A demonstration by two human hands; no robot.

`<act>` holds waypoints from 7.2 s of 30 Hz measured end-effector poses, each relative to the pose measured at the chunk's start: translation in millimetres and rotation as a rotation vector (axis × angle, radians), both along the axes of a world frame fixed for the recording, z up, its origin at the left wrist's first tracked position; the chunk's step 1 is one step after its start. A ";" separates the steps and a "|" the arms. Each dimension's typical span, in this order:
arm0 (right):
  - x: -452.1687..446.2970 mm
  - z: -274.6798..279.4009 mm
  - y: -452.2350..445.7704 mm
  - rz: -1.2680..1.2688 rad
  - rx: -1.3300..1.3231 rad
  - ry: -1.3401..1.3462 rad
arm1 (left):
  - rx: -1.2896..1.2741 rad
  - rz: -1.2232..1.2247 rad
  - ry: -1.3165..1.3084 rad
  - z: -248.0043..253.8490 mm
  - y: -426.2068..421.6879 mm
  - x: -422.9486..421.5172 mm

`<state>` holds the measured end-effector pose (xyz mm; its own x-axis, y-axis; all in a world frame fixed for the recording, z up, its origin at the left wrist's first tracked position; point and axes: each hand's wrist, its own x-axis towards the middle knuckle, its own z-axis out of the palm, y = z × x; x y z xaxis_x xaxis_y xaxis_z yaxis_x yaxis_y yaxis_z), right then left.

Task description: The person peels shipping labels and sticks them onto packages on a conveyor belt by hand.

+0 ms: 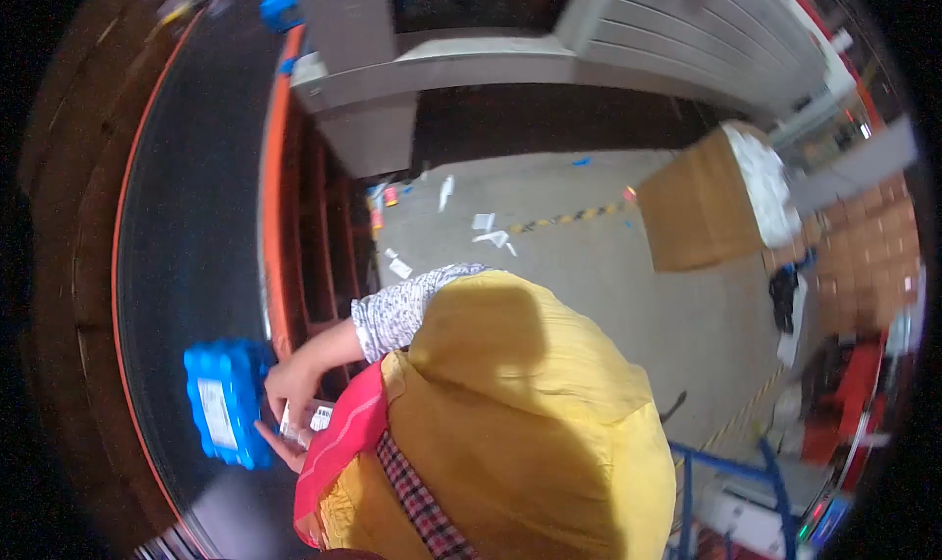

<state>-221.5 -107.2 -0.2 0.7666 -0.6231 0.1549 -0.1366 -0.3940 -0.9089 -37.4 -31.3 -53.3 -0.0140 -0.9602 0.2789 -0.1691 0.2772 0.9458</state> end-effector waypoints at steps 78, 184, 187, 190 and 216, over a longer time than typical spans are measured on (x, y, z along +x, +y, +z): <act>-216.9 -30.6 -148.2 -1.417 -0.066 0.016 | 0.527 0.229 0.301 37.6 -23.3 -63.3; -63.9 -8.5 -101.6 -0.840 0.111 -0.254 | 0.234 0.439 0.028 49.9 -27.1 -20.5; -63.7 -10.1 -99.7 -0.859 0.113 -0.257 | 0.439 0.396 0.132 53.6 -23.8 -18.8; -65.3 -13.2 -99.3 -0.871 0.110 -0.265 | 0.425 0.377 0.170 31.6 -23.6 -5.0; -71.4 -11.4 -100.3 -0.956 0.115 -0.228 | 0.406 0.311 0.279 34.3 -5.8 3.2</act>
